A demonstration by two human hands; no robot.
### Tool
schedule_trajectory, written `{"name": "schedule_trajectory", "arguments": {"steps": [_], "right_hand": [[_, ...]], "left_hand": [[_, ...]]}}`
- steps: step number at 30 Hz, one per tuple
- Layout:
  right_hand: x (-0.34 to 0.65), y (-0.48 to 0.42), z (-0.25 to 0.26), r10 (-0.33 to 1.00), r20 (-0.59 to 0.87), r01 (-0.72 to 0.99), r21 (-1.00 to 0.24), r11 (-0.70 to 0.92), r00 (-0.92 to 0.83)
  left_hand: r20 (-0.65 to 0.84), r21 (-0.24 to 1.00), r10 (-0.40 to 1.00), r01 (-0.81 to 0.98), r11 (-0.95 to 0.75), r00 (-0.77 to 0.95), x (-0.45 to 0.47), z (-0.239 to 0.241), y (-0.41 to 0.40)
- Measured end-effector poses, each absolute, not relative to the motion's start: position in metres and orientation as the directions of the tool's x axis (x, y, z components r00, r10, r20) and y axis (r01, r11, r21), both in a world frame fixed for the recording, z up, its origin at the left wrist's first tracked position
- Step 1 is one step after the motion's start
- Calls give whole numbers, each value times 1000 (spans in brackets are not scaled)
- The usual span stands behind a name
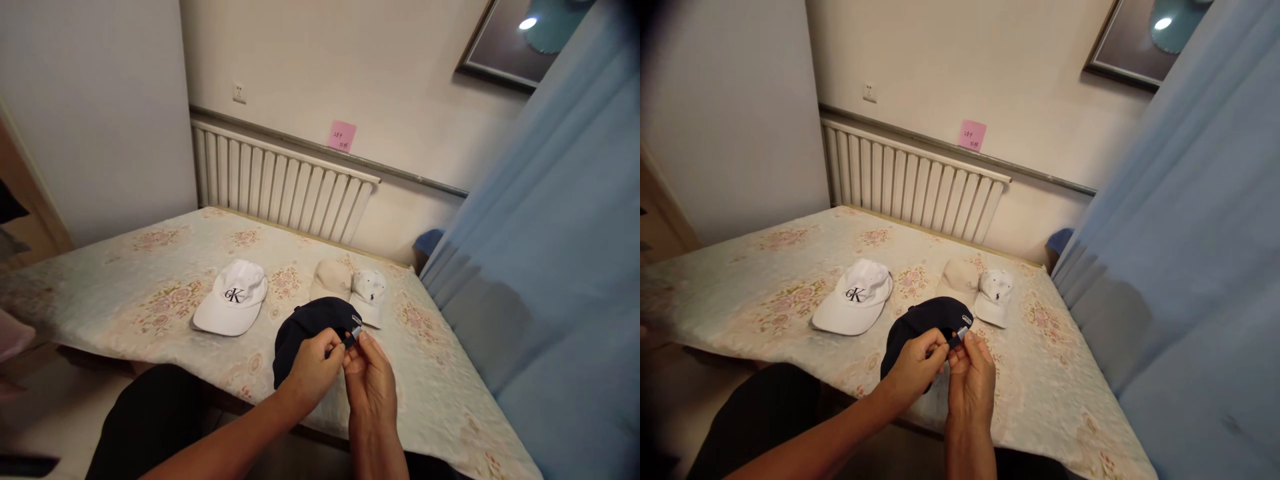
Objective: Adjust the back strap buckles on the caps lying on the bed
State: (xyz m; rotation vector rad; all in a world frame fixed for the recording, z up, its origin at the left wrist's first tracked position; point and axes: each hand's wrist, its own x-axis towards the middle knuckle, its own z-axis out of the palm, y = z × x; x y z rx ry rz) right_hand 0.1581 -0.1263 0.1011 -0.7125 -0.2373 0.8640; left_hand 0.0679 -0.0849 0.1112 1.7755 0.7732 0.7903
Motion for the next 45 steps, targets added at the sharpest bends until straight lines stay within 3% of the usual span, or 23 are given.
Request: {"name": "schedule_trajectory", "arguments": {"steps": [11, 16, 22, 31, 45], "right_hand": [[153, -125, 99, 749, -103, -583, -699, 413, 654], [152, -125, 98, 758, -104, -589, -700, 404, 643], [148, -124, 98, 761, -73, -590, -680, 435, 645], [145, -127, 98, 713, -51, -502, -746, 438, 699], [140, -126, 99, 663, 13, -370, -821, 434, 748]], "left_hand": [[211, 918, 836, 190, -348, 506, 74, 96, -79], [214, 941, 836, 124, -316, 505, 74, 99, -81], [188, 978, 834, -17, -209, 519, 77, 99, -82], [143, 990, 867, -62, -129, 478, 76, 105, -82], [49, 977, 831, -200, 77, 554, 76, 108, -81]]}}
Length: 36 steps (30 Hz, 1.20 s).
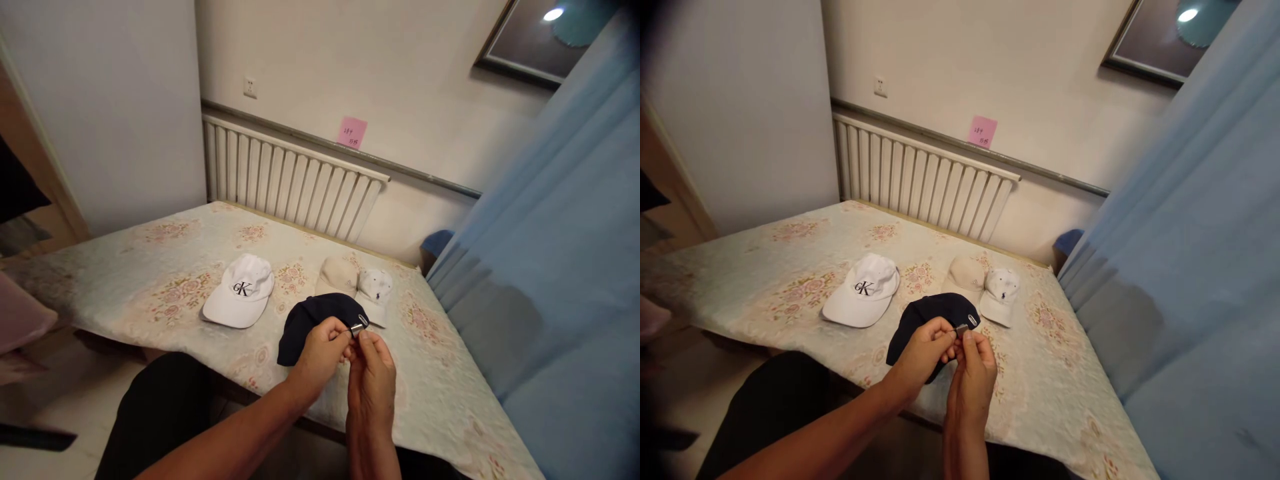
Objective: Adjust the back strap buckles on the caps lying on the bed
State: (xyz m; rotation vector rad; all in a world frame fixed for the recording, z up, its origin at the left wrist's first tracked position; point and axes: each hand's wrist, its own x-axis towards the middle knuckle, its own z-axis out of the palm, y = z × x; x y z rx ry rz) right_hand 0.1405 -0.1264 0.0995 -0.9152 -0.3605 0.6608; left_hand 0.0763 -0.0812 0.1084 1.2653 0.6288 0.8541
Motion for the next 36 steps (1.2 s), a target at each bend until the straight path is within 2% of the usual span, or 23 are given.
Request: {"name": "schedule_trajectory", "arguments": {"steps": [4, 10, 19, 28, 36], "right_hand": [[141, -127, 98, 643, 27, -331, -841, 429, 765], [142, -129, 97, 579, 104, -177, -895, 409, 809], [142, -130, 96, 606, 171, -123, -903, 412, 777], [145, -132, 92, 587, 202, -14, -939, 342, 784], [147, -129, 87, 592, 159, -95, -922, 375, 790]], "left_hand": [[65, 976, 829, -207, 62, 555, 76, 105, -81], [111, 985, 828, -174, -16, 549, 76, 105, -81], [80, 971, 809, -229, 69, 583, 73, 112, -82], [84, 970, 819, -236, 64, 568, 74, 108, -79], [58, 966, 795, -235, 107, 603, 71, 110, -81]]}}
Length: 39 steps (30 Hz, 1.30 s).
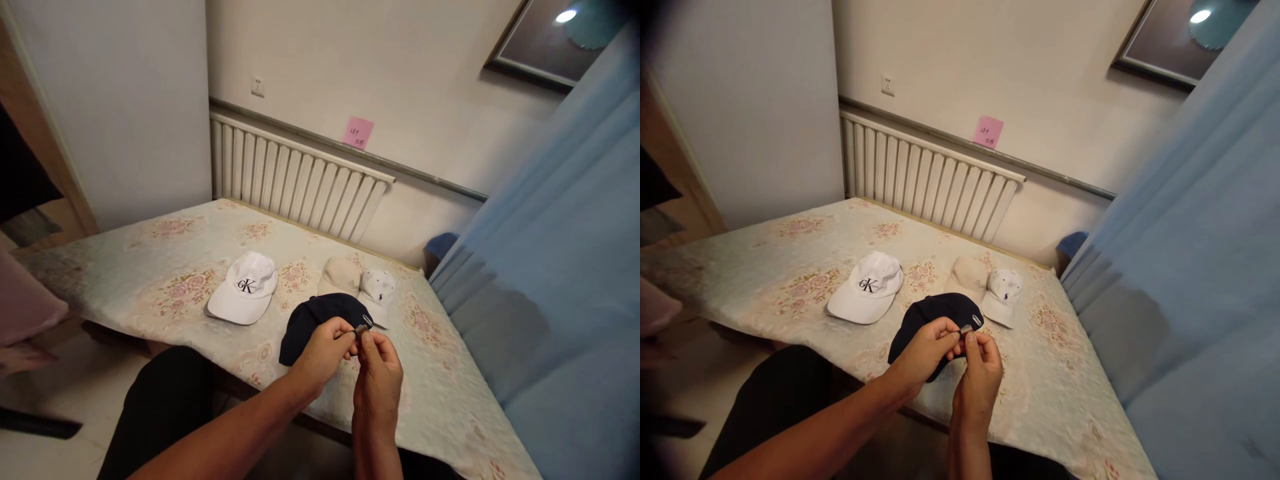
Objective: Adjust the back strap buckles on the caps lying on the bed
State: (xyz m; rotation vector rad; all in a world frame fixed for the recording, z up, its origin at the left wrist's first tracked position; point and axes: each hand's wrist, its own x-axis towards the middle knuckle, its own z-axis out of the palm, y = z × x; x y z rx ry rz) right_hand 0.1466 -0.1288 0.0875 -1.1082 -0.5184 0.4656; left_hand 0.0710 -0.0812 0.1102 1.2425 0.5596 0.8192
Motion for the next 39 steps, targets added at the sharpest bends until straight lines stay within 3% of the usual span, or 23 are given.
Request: {"name": "schedule_trajectory", "arguments": {"steps": [8, 17, 28, 32, 39], "right_hand": [[143, -129, 92, 587, 120, -160, -902, 402, 801], [145, -124, 97, 752, 26, -505, -726, 467, 659], [148, -126, 93, 694, 8, -412, -800, 437, 720], [148, -125, 90, 696, -1, -442, -773, 455, 718], [144, -125, 93, 703, -5, -443, -780, 443, 711]], "left_hand": [[43, 962, 808, -242, 124, 588, 72, 111, -82], [42, 962, 817, -245, 123, 575, 73, 106, -82], [13, 973, 861, -203, 105, 508, 70, 107, -85], [16, 981, 873, -177, 81, 488, 69, 107, -85], [-21, 942, 910, -296, 157, 414, 74, 101, -86]]}}
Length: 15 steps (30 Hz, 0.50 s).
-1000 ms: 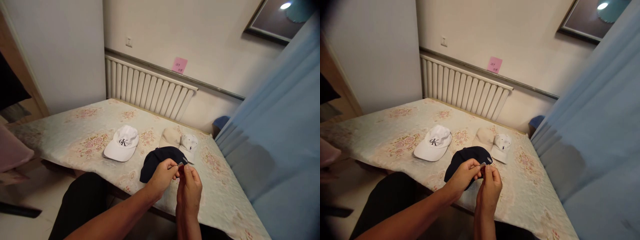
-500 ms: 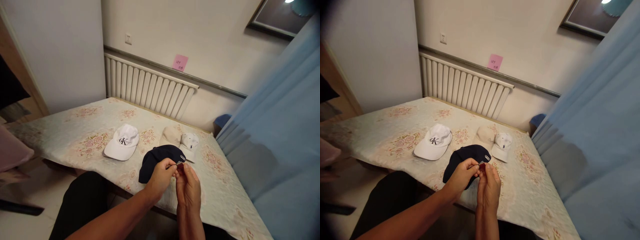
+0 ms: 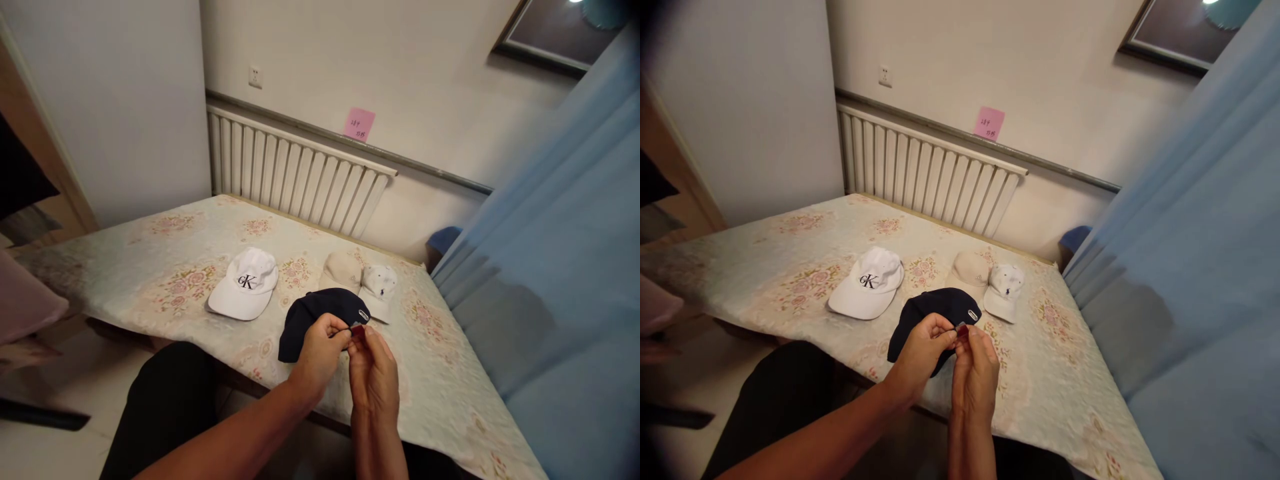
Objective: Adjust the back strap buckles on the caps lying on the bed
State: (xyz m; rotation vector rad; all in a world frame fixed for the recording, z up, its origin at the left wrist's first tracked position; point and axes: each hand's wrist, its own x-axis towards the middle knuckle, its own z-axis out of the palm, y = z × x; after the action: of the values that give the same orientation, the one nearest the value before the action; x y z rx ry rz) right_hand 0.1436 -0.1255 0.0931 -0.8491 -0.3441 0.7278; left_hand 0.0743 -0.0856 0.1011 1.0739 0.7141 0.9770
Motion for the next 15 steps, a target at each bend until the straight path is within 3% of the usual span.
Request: {"name": "schedule_trajectory", "arguments": {"steps": [15], "right_hand": [[143, -127, 92, 695, -7, -424, -796, 431, 719]], "left_hand": [[-25, 962, 897, -234, 141, 442, 70, 99, -86]]}}
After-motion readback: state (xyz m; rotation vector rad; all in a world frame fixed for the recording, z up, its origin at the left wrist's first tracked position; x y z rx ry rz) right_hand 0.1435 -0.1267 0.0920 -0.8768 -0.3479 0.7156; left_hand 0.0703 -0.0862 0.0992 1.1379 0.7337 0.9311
